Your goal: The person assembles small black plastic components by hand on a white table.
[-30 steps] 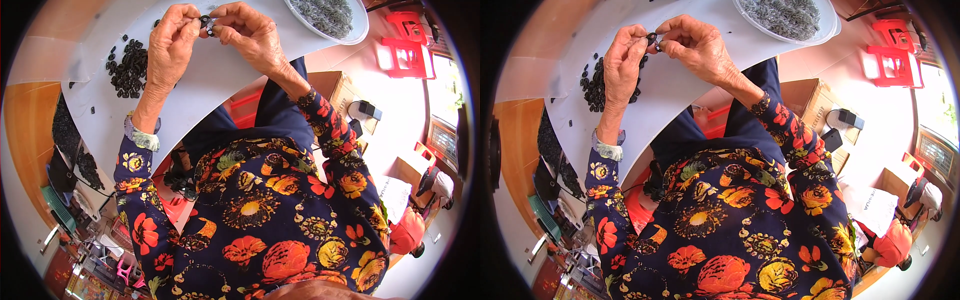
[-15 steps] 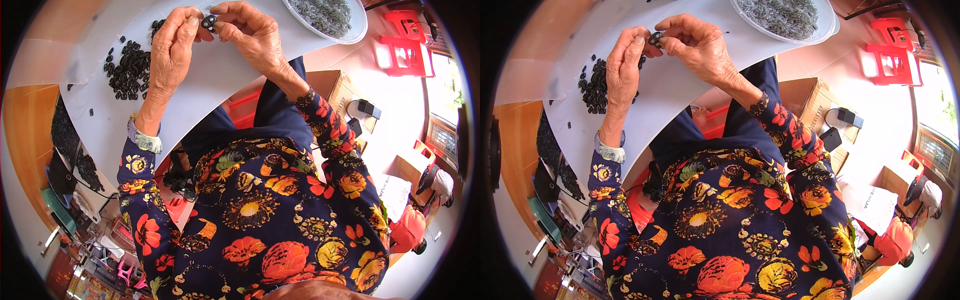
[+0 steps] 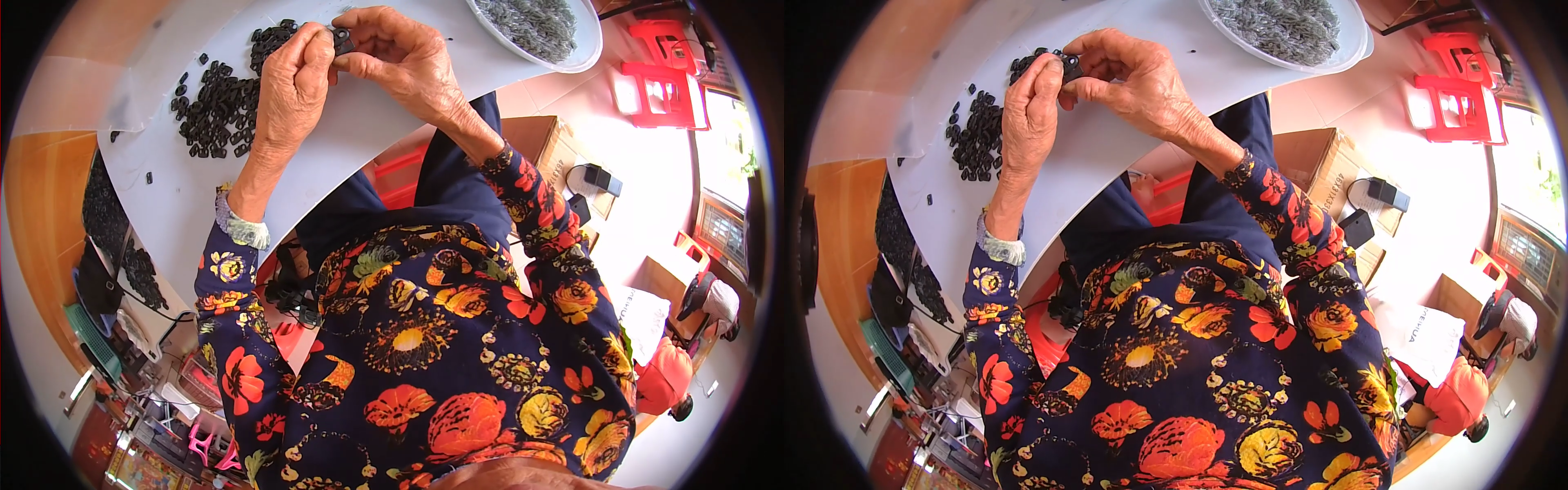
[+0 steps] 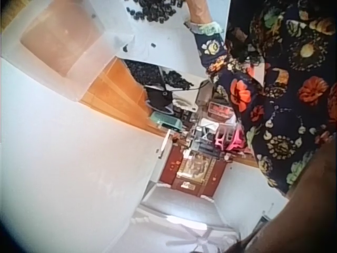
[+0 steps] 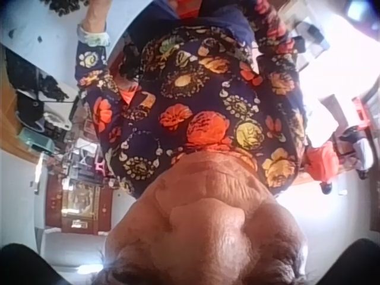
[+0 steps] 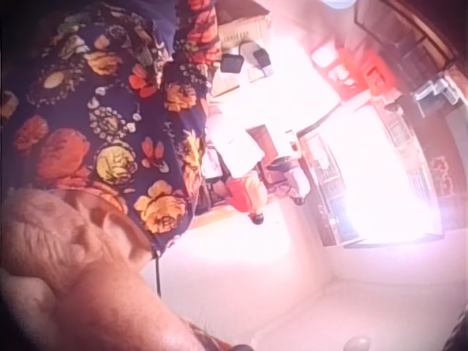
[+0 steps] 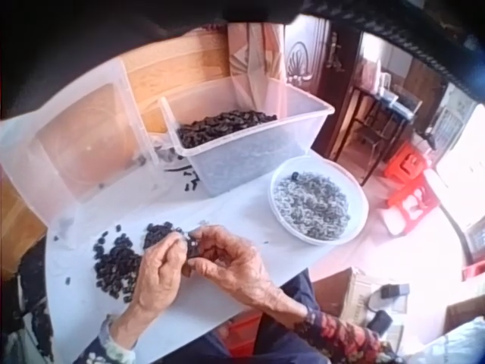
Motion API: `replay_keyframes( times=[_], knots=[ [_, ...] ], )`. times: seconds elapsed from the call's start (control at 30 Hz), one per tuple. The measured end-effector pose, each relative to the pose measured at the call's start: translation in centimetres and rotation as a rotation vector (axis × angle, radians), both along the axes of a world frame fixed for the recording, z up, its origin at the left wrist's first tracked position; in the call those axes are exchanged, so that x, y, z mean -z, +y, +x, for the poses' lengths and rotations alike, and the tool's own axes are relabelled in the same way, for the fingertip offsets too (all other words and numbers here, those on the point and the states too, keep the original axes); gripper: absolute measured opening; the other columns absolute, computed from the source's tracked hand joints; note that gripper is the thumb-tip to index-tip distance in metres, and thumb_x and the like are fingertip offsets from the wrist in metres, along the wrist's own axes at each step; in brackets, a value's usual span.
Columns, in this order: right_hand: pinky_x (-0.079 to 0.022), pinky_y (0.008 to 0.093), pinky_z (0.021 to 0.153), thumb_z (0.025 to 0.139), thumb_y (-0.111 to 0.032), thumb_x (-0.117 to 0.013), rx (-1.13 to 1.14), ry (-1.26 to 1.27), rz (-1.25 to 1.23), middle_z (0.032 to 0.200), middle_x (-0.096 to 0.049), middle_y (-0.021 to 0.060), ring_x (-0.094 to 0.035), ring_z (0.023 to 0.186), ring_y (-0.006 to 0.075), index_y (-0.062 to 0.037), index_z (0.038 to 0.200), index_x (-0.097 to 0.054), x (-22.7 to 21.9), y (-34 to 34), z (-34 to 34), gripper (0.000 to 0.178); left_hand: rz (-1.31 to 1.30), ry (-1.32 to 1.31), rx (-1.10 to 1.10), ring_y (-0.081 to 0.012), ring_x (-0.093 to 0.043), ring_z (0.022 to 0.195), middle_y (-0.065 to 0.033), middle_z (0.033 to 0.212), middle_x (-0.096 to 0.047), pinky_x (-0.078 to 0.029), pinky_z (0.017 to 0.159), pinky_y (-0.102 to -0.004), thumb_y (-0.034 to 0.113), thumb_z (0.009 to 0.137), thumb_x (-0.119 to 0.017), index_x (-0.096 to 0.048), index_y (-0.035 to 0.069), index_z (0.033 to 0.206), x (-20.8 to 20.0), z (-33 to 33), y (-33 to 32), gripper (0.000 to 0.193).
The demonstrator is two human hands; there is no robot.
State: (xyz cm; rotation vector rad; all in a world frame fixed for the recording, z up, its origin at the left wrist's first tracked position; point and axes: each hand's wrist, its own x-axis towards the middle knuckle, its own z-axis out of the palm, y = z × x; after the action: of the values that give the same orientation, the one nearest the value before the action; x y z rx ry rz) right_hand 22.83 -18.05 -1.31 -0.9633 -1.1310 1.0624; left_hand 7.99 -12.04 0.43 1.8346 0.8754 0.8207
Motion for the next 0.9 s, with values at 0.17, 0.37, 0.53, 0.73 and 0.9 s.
replay_keyframes(
  times=[0.17, 0.37, 0.53, 0.73, 0.9],
  knots=[
    [-0.052, 0.0236, 0.069, 0.080, -0.004, -0.070, 0.021, -0.149, 0.033, 0.078, -0.064, 0.0041, -0.063, 0.076, 0.0095, 0.0016, 0.107, -0.061, 0.5, 0.2, -0.1, 0.029, -0.081, -0.001, -0.024, -0.0066, -0.041, 0.057, 0.0012, 0.061, -0.042, -0.038, 0.052, -0.0237, 0.018, 0.095, -0.047, -0.052, 0.001, 0.084, 0.1, -0.3, -0.5, 0.021],
    [-0.050, 0.0256, 0.065, 0.073, -0.007, -0.074, 0.110, -0.338, 0.153, 0.072, -0.062, 0.0035, -0.060, 0.067, 0.0109, -0.0014, 0.099, -0.063, 1.4, 0.5, -0.3, 0.028, -0.036, 0.007, 0.029, -0.0059, -0.040, 0.059, 0.0019, 0.063, -0.041, -0.038, 0.053, -0.0232, 0.020, 0.095, -0.049, -0.054, -0.001, 0.089, 0.8, -1.1, -0.3, 0.022],
    [-0.051, 0.0252, 0.066, 0.071, -0.004, -0.077, 0.126, -0.509, 0.231, 0.073, -0.061, 0.0033, -0.059, 0.068, 0.0106, -0.0012, 0.099, -0.063, 0.5, 0.1, -0.5, 0.031, 0.017, -0.046, 0.031, -0.0064, -0.037, 0.059, 0.0010, 0.063, -0.040, -0.037, 0.052, -0.0241, 0.022, 0.096, -0.049, -0.052, -0.001, 0.089, 2.0, -1.5, -0.6, 0.024],
    [-0.051, 0.0262, 0.065, 0.071, -0.001, -0.074, 0.127, -0.552, 0.235, 0.071, -0.062, 0.0051, -0.060, 0.066, 0.0129, -0.0004, 0.098, -0.062, 0.6, 0.0, -0.6, 0.029, -0.011, -0.035, 0.045, -0.0079, -0.036, 0.060, -0.0010, 0.063, -0.039, -0.036, 0.052, -0.0250, 0.020, 0.095, -0.048, -0.051, 0.000, 0.089, 2.2, -1.5, -0.8, 0.022],
    [-0.051, 0.0308, 0.063, 0.072, -0.006, -0.072, 0.105, -0.526, 0.229, 0.072, -0.063, 0.0082, -0.063, 0.067, 0.0198, -0.0029, 0.094, -0.059, 0.7, 0.0, -0.5, 0.026, 0.010, -0.051, 0.044, -0.0085, -0.037, 0.059, -0.0016, 0.063, -0.039, -0.037, 0.053, -0.0254, 0.020, 0.095, -0.047, -0.051, -0.001, 0.090, 2.5, -1.5, -0.9, 0.021]
  ],
)
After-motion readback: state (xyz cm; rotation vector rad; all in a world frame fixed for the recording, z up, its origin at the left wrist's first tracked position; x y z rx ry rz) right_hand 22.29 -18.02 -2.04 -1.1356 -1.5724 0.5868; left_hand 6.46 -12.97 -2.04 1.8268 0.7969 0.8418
